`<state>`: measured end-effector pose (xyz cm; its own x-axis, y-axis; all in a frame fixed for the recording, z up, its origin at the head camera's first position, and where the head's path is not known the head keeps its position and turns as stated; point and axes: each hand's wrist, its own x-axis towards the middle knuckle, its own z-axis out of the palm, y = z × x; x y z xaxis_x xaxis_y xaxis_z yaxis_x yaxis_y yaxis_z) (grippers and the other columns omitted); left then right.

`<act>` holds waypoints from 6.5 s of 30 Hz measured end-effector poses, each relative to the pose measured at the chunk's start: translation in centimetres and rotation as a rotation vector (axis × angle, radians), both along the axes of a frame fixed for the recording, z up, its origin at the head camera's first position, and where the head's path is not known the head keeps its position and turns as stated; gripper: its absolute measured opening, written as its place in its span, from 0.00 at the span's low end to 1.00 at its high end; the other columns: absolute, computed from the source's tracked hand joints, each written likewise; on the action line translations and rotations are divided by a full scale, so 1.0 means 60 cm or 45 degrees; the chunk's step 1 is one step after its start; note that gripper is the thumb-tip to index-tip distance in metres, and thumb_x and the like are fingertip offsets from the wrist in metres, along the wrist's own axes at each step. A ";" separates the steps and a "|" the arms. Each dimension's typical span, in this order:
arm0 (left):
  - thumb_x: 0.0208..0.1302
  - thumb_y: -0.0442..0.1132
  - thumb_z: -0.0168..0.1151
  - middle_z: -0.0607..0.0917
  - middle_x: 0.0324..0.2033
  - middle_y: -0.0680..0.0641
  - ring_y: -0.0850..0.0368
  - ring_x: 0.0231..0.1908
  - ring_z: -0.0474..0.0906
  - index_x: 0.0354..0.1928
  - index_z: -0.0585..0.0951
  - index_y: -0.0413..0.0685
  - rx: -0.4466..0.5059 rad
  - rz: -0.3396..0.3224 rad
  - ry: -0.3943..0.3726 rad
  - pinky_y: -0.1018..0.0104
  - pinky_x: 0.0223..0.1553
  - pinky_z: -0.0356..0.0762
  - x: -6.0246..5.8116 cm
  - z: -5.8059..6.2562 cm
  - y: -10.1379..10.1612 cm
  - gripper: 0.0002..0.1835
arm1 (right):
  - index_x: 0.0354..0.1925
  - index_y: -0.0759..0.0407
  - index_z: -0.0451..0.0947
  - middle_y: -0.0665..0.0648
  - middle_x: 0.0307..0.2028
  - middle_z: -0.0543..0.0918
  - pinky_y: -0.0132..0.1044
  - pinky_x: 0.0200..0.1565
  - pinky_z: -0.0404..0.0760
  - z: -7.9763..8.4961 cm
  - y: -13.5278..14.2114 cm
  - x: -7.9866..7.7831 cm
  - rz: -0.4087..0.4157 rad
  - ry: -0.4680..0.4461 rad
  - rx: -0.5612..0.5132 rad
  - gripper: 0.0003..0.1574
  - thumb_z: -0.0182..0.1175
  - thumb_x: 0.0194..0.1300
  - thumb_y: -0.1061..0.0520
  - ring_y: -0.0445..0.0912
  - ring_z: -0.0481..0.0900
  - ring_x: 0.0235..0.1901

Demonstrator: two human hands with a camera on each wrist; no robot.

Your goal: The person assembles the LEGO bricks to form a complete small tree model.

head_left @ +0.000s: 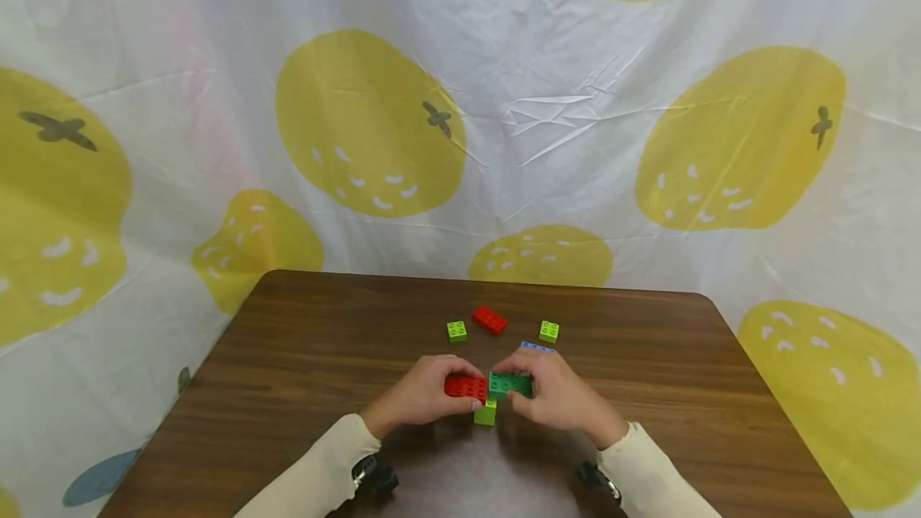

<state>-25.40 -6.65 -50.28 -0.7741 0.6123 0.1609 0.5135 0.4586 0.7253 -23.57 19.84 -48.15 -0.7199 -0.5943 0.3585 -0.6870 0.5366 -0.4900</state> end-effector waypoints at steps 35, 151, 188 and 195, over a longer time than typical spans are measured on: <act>0.62 0.47 0.79 0.90 0.41 0.53 0.68 0.36 0.79 0.52 0.90 0.50 0.026 0.007 -0.015 0.72 0.38 0.79 0.004 -0.003 0.003 0.18 | 0.48 0.52 0.88 0.44 0.41 0.88 0.35 0.43 0.85 -0.019 -0.013 0.016 -0.012 -0.035 -0.083 0.14 0.76 0.64 0.54 0.35 0.84 0.40; 0.66 0.46 0.76 0.89 0.55 0.48 0.53 0.50 0.83 0.58 0.87 0.51 -0.015 0.275 -0.111 0.52 0.58 0.82 -0.228 -0.038 0.018 0.21 | 0.50 0.50 0.86 0.43 0.41 0.88 0.34 0.43 0.83 -0.018 -0.014 0.012 -0.060 -0.143 0.051 0.17 0.73 0.67 0.45 0.34 0.80 0.37; 0.65 0.47 0.75 0.88 0.46 0.54 0.45 0.40 0.82 0.57 0.87 0.54 0.067 -0.097 0.036 0.66 0.39 0.82 -0.058 0.056 -0.029 0.19 | 0.51 0.52 0.86 0.45 0.41 0.88 0.31 0.38 0.80 -0.025 -0.002 0.018 -0.098 -0.160 -0.005 0.19 0.75 0.65 0.48 0.34 0.79 0.35; 0.64 0.46 0.76 0.89 0.48 0.54 0.56 0.44 0.84 0.56 0.87 0.54 0.084 -0.142 -0.034 0.63 0.47 0.87 -0.034 0.048 -0.030 0.19 | 0.49 0.54 0.86 0.46 0.40 0.87 0.30 0.36 0.80 -0.025 -0.004 0.020 -0.095 -0.156 -0.014 0.18 0.75 0.64 0.49 0.34 0.78 0.34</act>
